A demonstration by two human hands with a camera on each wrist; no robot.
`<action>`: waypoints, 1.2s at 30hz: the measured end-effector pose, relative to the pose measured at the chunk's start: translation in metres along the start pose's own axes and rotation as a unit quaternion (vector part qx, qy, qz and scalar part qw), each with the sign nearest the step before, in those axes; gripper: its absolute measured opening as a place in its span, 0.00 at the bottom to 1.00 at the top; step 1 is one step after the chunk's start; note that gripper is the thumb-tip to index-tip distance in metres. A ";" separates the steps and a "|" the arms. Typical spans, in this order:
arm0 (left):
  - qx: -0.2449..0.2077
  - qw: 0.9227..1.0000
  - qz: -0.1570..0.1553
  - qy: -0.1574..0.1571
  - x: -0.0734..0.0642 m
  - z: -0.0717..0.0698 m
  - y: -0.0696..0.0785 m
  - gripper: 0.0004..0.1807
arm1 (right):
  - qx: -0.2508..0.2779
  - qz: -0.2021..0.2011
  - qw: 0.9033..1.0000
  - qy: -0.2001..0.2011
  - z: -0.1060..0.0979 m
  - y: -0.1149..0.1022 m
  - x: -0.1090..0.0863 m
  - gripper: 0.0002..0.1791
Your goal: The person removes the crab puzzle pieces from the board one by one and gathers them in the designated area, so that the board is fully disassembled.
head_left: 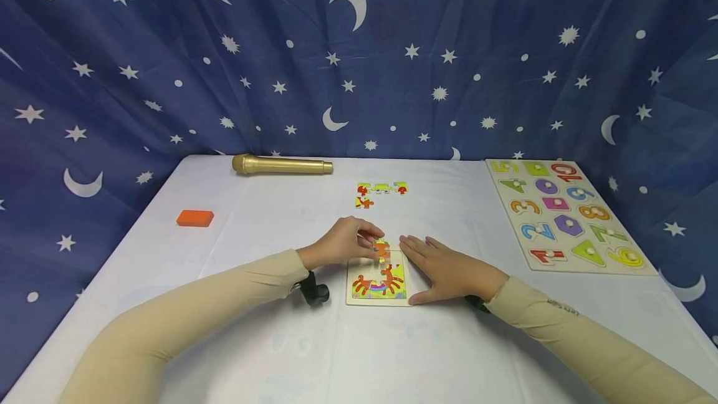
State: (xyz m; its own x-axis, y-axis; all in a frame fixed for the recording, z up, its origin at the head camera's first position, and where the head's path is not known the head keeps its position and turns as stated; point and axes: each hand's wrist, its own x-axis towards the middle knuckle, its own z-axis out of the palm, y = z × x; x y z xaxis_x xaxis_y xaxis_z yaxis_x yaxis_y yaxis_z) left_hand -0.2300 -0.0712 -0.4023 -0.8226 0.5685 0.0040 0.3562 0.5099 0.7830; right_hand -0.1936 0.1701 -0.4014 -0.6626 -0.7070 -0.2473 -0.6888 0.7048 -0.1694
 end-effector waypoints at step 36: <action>0.084 0.994 -0.046 0.048 0.102 -0.033 -0.040 0.18 | -0.010 0.012 1.000 0.000 0.002 0.000 0.001 0.59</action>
State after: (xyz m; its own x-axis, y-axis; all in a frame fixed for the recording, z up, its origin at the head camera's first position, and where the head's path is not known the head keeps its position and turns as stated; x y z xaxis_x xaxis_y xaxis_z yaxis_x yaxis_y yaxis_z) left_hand -0.3426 -0.0551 -0.4129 -0.8907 0.4546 0.0034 0.3404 0.6620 0.6678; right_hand -0.1938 0.1700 -0.4040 -0.6786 -0.6902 -0.2514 -0.6788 0.7200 -0.1444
